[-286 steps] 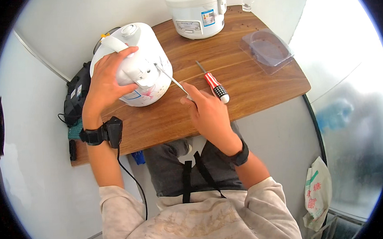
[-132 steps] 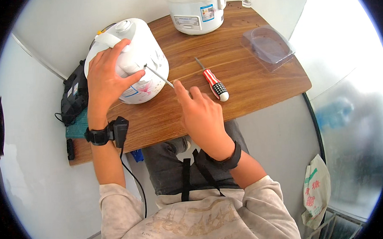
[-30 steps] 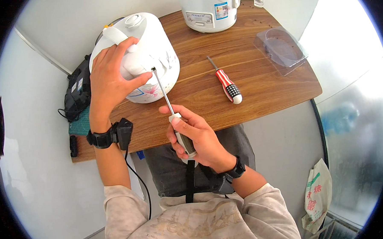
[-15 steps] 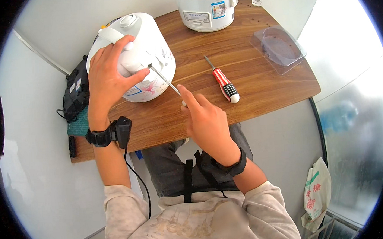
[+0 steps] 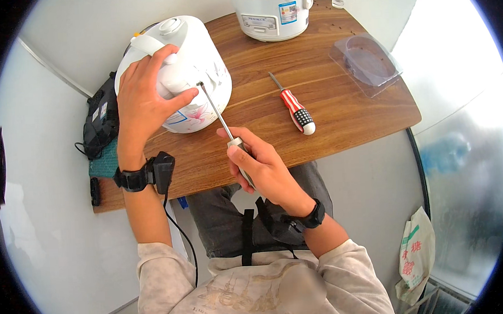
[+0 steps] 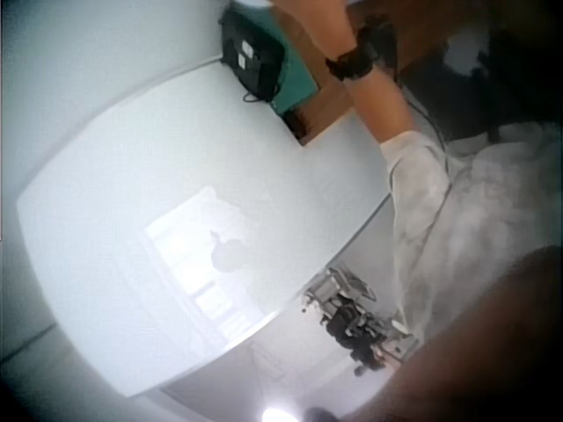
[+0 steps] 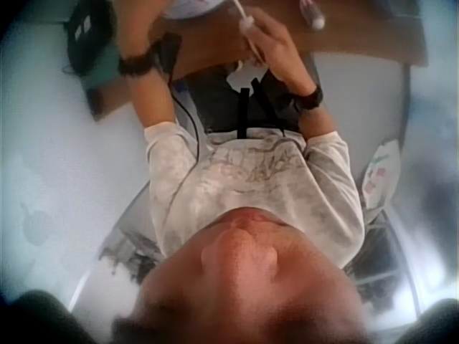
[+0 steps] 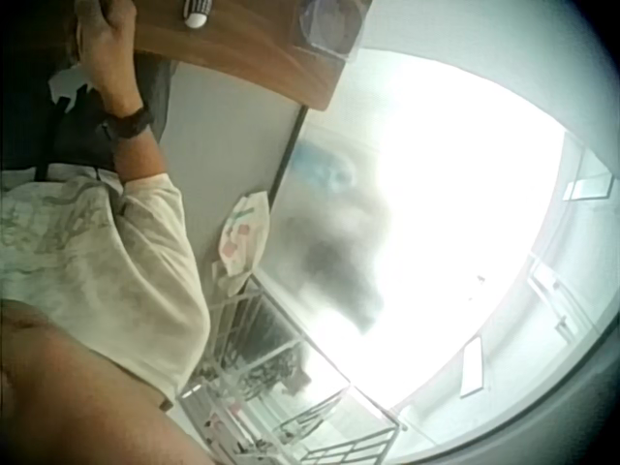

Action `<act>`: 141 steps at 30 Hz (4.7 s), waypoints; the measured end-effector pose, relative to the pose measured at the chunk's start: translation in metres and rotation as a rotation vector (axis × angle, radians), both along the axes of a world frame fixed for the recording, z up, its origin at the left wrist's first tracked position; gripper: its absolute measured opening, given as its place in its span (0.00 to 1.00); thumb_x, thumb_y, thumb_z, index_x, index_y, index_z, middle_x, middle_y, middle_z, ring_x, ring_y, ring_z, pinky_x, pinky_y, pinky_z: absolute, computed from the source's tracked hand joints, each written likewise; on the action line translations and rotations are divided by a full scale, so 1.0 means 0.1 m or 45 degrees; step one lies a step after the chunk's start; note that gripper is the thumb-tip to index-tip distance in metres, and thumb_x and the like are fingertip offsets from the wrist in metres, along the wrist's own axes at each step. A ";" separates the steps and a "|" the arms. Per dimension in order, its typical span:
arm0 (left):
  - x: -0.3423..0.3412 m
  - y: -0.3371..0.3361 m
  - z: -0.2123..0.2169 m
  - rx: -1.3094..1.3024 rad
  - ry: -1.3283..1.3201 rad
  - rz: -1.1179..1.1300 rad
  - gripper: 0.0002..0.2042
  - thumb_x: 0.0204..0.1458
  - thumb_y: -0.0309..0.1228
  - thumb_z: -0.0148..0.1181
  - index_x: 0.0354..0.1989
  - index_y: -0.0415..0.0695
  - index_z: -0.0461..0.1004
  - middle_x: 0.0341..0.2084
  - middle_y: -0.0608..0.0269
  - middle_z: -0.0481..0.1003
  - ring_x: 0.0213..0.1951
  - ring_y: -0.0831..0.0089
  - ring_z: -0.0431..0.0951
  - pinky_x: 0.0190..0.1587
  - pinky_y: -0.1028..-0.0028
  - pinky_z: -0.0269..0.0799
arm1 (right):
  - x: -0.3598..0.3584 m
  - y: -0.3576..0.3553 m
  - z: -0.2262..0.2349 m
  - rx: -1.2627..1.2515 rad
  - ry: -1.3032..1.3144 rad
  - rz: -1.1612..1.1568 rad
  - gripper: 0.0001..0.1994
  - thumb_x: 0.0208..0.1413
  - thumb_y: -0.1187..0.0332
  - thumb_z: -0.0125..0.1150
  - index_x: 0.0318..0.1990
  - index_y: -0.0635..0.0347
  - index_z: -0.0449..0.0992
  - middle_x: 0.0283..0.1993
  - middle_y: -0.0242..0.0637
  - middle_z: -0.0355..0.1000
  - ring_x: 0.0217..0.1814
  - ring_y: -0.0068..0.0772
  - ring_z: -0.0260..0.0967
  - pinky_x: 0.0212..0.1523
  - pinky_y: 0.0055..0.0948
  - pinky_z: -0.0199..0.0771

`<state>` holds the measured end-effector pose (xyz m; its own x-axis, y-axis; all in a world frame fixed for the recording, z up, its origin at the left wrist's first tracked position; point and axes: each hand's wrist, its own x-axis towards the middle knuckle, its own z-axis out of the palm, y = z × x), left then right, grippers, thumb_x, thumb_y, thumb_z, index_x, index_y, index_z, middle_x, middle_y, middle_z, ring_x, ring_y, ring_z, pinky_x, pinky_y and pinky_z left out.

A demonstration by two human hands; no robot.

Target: The person uses a screwdriver to remove screws from a white rice cooker, detaches the lid, and then removes screws from the lid's inner plate. The disassembled parts are placed on the table.

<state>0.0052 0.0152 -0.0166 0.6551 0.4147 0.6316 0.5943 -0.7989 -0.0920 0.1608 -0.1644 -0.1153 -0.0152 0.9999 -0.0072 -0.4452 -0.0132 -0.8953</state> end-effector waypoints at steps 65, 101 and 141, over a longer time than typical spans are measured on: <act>-0.12 -0.02 0.11 -0.222 0.152 -0.040 0.46 0.28 0.30 0.79 0.64 0.61 0.67 0.47 0.59 0.76 0.54 0.54 0.73 0.62 0.57 0.64 | -0.03 0.08 -0.14 0.244 -0.852 -0.450 0.19 0.63 0.74 0.58 0.62 0.60 0.71 0.28 0.31 0.63 0.27 0.20 0.56 0.30 0.24 0.61; -0.10 -0.01 0.11 -0.229 0.130 -0.025 0.42 0.33 0.37 0.78 0.64 0.61 0.68 0.47 0.61 0.76 0.53 0.54 0.73 0.63 0.57 0.62 | -0.04 0.19 -0.10 -0.034 -0.346 -0.246 0.10 0.67 0.67 0.58 0.51 0.61 0.73 0.27 0.25 0.67 0.23 0.12 0.60 0.24 0.20 0.63; -0.07 -0.01 0.04 -0.134 0.085 -0.008 0.35 0.37 0.38 0.71 0.61 0.58 0.70 0.44 0.60 0.76 0.50 0.55 0.73 0.58 0.58 0.66 | 0.51 0.15 -0.40 0.223 -1.832 -1.051 0.21 0.55 0.66 0.68 0.56 0.55 0.74 0.49 0.44 0.70 0.48 0.50 0.73 0.47 0.43 0.75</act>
<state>-0.0014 0.0144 -0.0128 0.6968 0.4724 0.5397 0.5848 -0.8099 -0.0461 0.2117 -0.1494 -0.1553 0.4006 0.7257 0.5593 0.8525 -0.0716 -0.5178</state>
